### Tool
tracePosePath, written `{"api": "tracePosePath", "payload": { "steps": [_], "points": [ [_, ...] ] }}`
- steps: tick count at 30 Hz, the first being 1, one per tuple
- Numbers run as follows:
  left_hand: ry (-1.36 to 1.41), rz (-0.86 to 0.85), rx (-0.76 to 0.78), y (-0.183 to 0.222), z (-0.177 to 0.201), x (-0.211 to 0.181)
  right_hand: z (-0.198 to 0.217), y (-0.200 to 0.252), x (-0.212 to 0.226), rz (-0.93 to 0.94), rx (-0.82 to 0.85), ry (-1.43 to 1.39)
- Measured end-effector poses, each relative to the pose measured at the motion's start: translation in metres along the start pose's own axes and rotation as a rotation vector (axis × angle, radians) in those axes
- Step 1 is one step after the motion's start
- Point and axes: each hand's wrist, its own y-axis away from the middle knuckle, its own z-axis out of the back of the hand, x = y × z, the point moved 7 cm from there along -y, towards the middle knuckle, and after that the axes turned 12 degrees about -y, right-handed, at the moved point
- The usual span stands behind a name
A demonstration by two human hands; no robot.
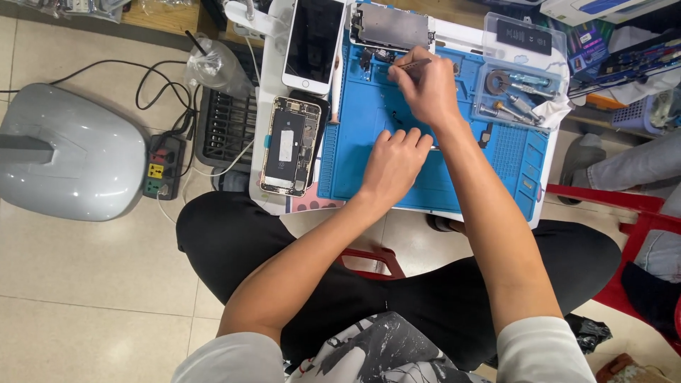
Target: The person is repairing a disassembled smartphone on a blue work mat. They use a screwdriver to remove and place screws, and tweezers to handle small components and connectors. The person also uses a soldering iron to work on the circuit board.
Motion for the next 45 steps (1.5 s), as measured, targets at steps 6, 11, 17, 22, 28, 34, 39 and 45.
{"api": "tracePosePath", "payload": {
  "steps": [6,11,17,22,28,34,39,45],
  "points": [
    [-0.027,-0.008,0.015,-0.001,-0.004,-0.001,0.001,-0.002,0.004,0.01,-0.001,-0.009],
    [-0.022,0.009,-0.016,0.0,-0.004,-0.003,0.001,0.0,0.0,0.017,0.008,-0.005],
    [-0.021,0.005,-0.004,0.0,-0.003,-0.002,0.0,-0.002,-0.001,-0.008,0.0,-0.015],
    [-0.003,0.0,-0.009,-0.001,-0.002,-0.002,0.001,-0.002,-0.004,-0.021,-0.01,-0.001],
    [-0.031,0.0,-0.01,0.001,-0.002,-0.001,0.0,-0.001,-0.001,-0.037,-0.009,-0.019],
    [-0.041,-0.02,0.004,0.003,-0.003,-0.003,0.0,0.003,-0.004,-0.058,0.001,-0.03],
    [-0.04,-0.012,-0.03,0.004,-0.002,-0.004,0.0,0.005,-0.006,-0.031,0.009,-0.024],
    [-0.042,-0.005,-0.034,0.002,-0.001,-0.003,0.0,0.002,-0.007,-0.017,0.015,0.012]
  ]
}}
